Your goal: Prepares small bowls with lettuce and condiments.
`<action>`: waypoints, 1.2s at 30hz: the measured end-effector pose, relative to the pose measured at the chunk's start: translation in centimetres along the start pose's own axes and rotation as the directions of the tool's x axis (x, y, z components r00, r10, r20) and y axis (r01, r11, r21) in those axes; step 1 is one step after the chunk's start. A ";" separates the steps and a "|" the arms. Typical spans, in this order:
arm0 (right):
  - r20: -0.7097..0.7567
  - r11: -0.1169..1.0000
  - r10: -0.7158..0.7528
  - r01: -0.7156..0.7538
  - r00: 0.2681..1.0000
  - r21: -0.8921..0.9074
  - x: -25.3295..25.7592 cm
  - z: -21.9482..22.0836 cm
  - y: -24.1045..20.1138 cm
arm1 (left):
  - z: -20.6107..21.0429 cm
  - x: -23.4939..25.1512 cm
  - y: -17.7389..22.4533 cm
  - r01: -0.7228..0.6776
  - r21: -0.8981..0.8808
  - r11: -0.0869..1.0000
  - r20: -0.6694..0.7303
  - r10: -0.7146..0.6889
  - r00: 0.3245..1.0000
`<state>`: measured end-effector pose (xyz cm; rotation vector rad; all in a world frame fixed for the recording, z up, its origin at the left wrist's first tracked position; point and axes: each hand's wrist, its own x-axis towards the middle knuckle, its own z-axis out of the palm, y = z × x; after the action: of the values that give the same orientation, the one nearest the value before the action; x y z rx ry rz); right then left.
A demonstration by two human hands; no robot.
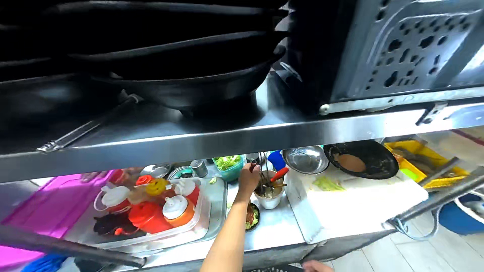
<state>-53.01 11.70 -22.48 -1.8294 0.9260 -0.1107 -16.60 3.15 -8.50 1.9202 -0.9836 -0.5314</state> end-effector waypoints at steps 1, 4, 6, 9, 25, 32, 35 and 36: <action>-0.048 0.999 -0.036 0.038 0.998 0.039 0.5 0.5 -3.7 | -0.7 -0.5 -0.3 -0.026 -0.010 1.000 0.012 0.026 1.000; -0.294 0.933 0.058 0.053 0.954 0.355 6.0 0.6 -13.1 | -2.1 -0.6 -1.7 -0.060 -0.055 0.997 0.005 0.061 0.998; -0.442 0.847 0.238 0.038 0.865 0.531 11.7 0.1 -16.2 | -2.9 0.3 -2.6 -0.018 -0.088 0.996 0.002 0.018 1.000; -0.630 0.897 0.311 0.000 0.712 0.443 18.0 -1.0 -16.5 | -5.6 -0.2 -3.2 0.024 -0.079 0.997 0.012 -0.023 1.000; -0.587 0.980 -0.038 -0.086 0.809 -0.181 19.3 -0.4 -17.3 | -5.7 -17.3 -17.5 0.255 -0.356 0.899 -0.010 -0.277 0.961; -0.443 0.878 -0.149 -0.088 0.884 -0.471 16.8 -3.9 -18.8 | -4.7 -16.9 -17.9 0.266 -0.299 0.916 0.028 -0.270 0.962; -0.533 0.792 -0.464 0.062 0.707 -0.607 12.5 -3.0 -18.1 | -4.3 -16.5 -18.3 0.274 -0.293 0.916 0.030 -0.278 0.960; -0.529 0.762 -0.530 0.099 0.662 -0.640 11.5 -2.4 -17.2 | -4.1 -16.6 -18.4 0.279 -0.291 0.915 0.036 -0.281 0.959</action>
<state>-36.83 5.40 -10.97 -2.5913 1.1965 -0.9065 -15.83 23.93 -22.54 1.7975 -0.5858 -0.7895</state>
